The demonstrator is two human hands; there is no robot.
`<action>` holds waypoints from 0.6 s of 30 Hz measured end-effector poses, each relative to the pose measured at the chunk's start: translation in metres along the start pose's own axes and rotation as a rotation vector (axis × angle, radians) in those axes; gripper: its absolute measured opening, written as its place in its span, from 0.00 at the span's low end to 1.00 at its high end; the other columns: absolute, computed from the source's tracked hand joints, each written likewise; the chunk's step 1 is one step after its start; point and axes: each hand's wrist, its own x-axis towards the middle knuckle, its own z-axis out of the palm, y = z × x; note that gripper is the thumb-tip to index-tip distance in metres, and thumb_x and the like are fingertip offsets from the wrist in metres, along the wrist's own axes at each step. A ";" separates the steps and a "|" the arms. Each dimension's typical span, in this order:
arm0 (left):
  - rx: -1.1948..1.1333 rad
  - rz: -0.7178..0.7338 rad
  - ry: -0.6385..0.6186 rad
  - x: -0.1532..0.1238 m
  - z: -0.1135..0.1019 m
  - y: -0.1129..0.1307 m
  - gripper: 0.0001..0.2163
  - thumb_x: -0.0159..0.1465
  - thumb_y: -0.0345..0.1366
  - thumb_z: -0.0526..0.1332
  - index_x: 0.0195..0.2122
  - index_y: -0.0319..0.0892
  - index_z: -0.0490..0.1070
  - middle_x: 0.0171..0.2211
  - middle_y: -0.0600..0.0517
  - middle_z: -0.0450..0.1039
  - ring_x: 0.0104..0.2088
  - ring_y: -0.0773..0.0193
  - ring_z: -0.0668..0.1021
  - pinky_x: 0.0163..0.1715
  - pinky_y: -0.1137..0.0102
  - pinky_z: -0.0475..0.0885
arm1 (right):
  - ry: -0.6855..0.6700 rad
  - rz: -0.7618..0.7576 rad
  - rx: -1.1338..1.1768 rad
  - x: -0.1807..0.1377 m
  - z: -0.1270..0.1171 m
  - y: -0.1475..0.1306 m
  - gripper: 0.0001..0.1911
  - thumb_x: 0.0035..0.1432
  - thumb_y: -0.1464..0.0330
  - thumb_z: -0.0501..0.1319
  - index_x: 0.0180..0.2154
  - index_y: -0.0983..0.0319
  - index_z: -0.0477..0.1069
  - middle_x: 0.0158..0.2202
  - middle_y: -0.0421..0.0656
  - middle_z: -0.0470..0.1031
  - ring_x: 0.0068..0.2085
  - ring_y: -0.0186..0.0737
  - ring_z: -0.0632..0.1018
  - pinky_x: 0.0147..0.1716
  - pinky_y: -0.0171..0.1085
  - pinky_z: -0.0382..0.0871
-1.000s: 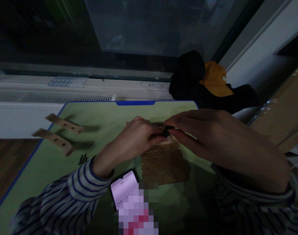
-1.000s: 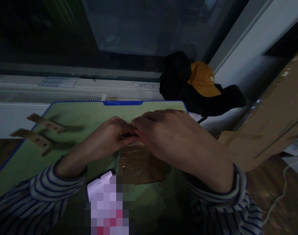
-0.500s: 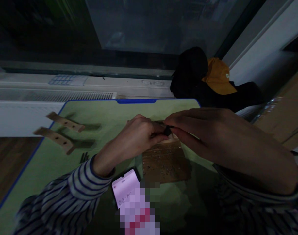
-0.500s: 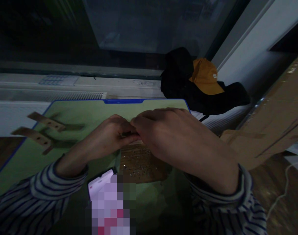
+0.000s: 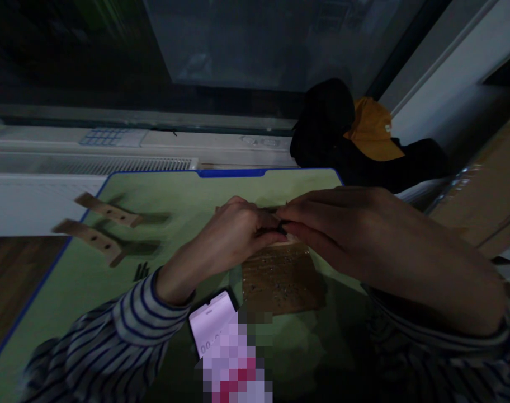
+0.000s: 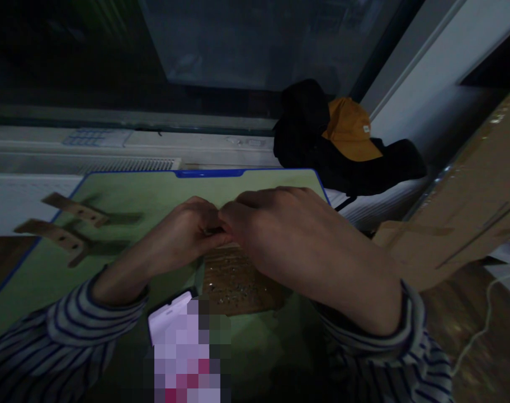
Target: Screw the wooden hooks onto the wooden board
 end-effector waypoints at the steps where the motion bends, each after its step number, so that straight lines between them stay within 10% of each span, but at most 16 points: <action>1: -0.021 0.007 -0.017 0.000 -0.001 0.000 0.09 0.63 0.39 0.58 0.36 0.44 0.77 0.26 0.52 0.77 0.28 0.65 0.76 0.30 0.70 0.63 | 0.002 0.003 0.000 0.000 0.001 0.000 0.08 0.60 0.71 0.55 0.40 0.61 0.71 0.34 0.41 0.75 0.34 0.39 0.75 0.33 0.37 0.67; 9: -0.131 -0.028 -0.110 0.000 -0.005 0.000 0.10 0.65 0.36 0.54 0.40 0.44 0.75 0.35 0.51 0.78 0.33 0.64 0.77 0.30 0.72 0.65 | 0.033 0.036 -0.061 0.003 0.002 0.003 0.11 0.62 0.65 0.52 0.37 0.62 0.70 0.31 0.42 0.74 0.30 0.39 0.75 0.28 0.37 0.63; 18: -0.088 -0.006 0.074 0.001 -0.002 0.003 0.07 0.61 0.39 0.60 0.35 0.46 0.76 0.28 0.55 0.78 0.30 0.65 0.77 0.33 0.71 0.64 | 0.046 0.043 -0.095 0.005 0.003 0.002 0.12 0.63 0.63 0.50 0.37 0.62 0.69 0.31 0.42 0.74 0.29 0.41 0.75 0.26 0.38 0.63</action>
